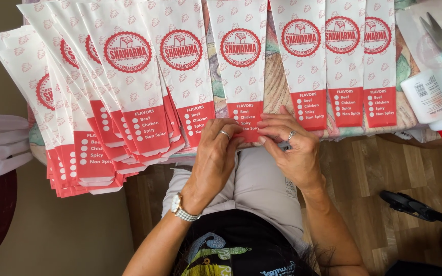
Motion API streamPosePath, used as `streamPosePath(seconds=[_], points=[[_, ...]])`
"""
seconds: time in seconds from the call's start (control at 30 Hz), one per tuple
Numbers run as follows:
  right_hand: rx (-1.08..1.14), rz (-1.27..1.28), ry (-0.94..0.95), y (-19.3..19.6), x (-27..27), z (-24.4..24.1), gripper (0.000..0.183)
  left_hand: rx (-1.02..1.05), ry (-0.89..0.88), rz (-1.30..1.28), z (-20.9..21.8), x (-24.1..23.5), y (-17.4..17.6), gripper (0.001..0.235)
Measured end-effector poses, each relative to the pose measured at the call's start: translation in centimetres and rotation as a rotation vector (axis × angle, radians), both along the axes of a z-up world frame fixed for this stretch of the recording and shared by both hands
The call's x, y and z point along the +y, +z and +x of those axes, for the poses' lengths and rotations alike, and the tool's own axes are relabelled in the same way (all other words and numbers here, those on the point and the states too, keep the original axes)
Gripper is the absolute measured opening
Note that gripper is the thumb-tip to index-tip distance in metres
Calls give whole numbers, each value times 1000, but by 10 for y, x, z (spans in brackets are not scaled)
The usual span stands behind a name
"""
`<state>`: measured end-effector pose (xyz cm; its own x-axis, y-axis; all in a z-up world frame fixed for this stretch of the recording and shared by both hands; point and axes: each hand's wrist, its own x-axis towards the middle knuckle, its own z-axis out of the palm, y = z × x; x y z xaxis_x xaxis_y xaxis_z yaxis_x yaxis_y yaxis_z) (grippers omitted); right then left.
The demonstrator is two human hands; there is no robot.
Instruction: The person arranges printed paper wrappers on a table, then applies glue from a white bottle along the bottom edge of each wrapper and presses the edges to seal them. The wrappers are handled one at a time and stacked as they are completed.
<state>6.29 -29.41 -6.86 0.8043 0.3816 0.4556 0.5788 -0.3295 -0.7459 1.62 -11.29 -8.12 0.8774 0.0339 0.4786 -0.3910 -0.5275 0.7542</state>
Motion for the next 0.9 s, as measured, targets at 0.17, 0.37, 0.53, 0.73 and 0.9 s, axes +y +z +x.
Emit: streamPosePath(seconds=[0.17,0.37,0.53,0.73,0.9], points=[[-23,-5,-12,7,1,-4,14,16,-131,57,2,14,12,9],[-242,-78,-226,1,-39,0,19,65,-180,290,8,12,15,28],[-276,-213,-324,-16,-65,4,21,55,-200,328,24,-4,15,36],[-266,-258,-377,-26,-68,4,24,18,-214,305,36,-27,8,40],[-261,-248,-357,-27,-69,4,23,11,-204,246,39,-30,1,46]])
